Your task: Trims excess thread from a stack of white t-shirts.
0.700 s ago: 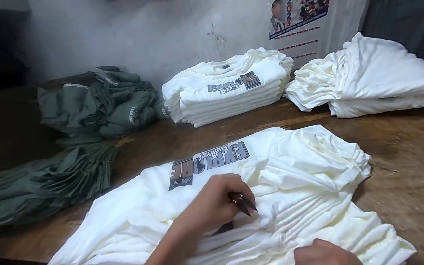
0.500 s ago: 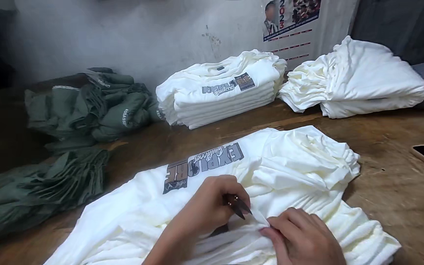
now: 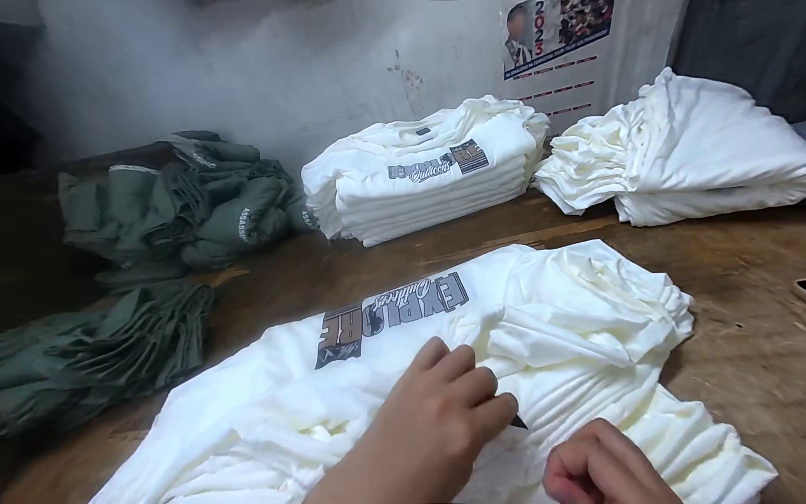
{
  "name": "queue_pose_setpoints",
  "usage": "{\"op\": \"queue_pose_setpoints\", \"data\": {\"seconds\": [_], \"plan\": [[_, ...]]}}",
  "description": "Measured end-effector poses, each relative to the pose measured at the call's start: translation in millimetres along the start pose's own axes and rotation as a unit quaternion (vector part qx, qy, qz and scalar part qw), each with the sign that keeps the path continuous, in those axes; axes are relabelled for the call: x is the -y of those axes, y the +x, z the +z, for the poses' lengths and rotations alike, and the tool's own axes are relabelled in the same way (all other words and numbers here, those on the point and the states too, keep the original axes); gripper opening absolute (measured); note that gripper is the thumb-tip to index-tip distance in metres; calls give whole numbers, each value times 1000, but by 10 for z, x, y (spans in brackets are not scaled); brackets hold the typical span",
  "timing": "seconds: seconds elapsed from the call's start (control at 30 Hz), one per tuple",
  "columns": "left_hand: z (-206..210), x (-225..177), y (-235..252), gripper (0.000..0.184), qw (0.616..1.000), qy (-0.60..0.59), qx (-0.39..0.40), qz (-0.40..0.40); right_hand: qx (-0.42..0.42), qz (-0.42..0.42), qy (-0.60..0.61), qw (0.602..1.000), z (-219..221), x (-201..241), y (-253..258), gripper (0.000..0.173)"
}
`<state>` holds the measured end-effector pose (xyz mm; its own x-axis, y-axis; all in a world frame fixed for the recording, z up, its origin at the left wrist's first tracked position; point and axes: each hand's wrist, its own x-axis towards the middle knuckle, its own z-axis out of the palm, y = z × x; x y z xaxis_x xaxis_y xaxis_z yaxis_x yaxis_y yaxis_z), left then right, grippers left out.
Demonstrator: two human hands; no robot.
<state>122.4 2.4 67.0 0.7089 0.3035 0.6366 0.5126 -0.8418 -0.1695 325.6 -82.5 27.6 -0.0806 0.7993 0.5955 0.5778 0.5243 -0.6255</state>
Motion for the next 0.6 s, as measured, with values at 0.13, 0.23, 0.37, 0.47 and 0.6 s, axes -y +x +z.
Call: {"op": "queue_pose_setpoints", "data": {"seconds": [0.13,0.23,0.37,0.47,0.6], "plan": [[-75,84,7,24,983,-109,71,-127,78,28,-44,996,-95,56,-38,32],[49,323,5,28,927,-294,135,-190,-45,55,-140,988,114,201,48,59],[164,517,-22,15,870,-454,141,-130,-103,70,-240,963,513,196,305,67],[138,500,-15,11,862,-468,113,-159,-72,58,-152,984,558,113,319,28],[101,275,-81,15,900,-302,33,-313,-29,68,107,991,427,3,237,54]]}}
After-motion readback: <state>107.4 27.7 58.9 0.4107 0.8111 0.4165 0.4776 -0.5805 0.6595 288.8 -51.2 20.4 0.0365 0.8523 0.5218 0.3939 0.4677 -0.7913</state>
